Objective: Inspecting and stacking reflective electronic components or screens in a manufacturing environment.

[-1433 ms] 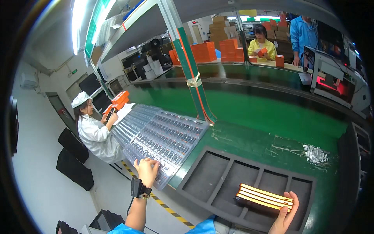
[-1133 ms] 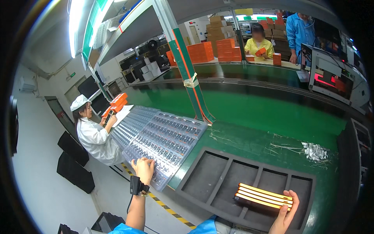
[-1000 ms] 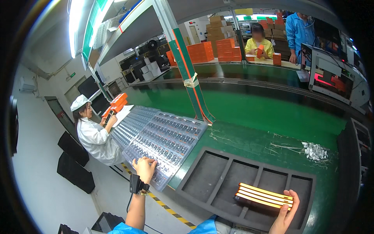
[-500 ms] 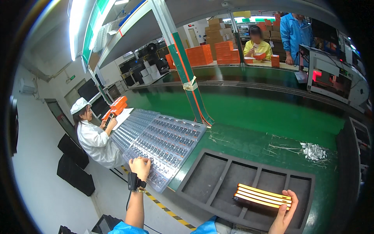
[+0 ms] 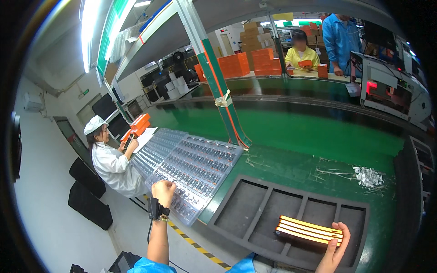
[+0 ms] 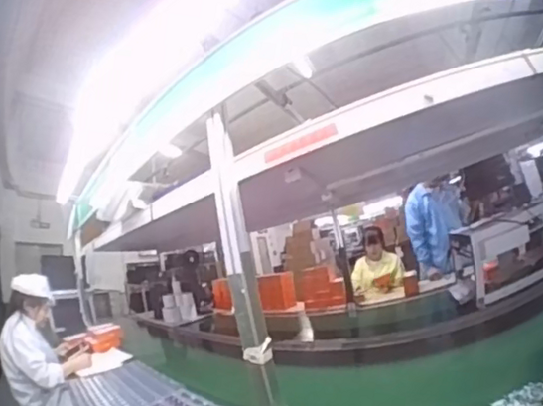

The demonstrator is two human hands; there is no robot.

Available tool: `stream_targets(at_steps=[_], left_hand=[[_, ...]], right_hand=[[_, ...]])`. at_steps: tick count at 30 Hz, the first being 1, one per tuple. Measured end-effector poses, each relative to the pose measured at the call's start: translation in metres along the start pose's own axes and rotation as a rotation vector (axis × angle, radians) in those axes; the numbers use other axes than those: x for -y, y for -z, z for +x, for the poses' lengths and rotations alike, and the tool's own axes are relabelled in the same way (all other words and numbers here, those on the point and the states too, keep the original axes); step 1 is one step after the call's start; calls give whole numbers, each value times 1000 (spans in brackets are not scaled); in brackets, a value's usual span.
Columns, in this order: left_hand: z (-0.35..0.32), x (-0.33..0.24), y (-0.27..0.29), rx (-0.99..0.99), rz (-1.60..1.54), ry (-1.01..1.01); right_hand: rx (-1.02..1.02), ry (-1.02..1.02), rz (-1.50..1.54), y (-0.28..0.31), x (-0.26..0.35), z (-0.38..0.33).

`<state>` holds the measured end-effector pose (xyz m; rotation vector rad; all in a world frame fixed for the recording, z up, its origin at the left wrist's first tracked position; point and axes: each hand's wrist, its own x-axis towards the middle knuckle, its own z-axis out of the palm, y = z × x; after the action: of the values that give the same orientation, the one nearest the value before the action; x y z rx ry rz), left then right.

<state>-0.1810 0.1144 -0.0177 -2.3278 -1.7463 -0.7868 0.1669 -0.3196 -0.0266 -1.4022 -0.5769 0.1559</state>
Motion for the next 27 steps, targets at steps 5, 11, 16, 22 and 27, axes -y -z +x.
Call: stream_targets(at_steps=[5,11,16,22,27], left_hand=[[6,8,-6,-9,174,-1],[6,11,-7,129,243,-74],[14,9,4,245,159,-98],[-25,-67,39,-52,-409,-76],[-85,-163,64,405,-943,-172]], right_hand=[[-2,4,22,0,-1,1],[-15,-6,-6,-1,2,0],[-15,2,12,-2,1,0],[-36,12,-48,-3,7,0],[-24,21,-54,-5,9,1]])
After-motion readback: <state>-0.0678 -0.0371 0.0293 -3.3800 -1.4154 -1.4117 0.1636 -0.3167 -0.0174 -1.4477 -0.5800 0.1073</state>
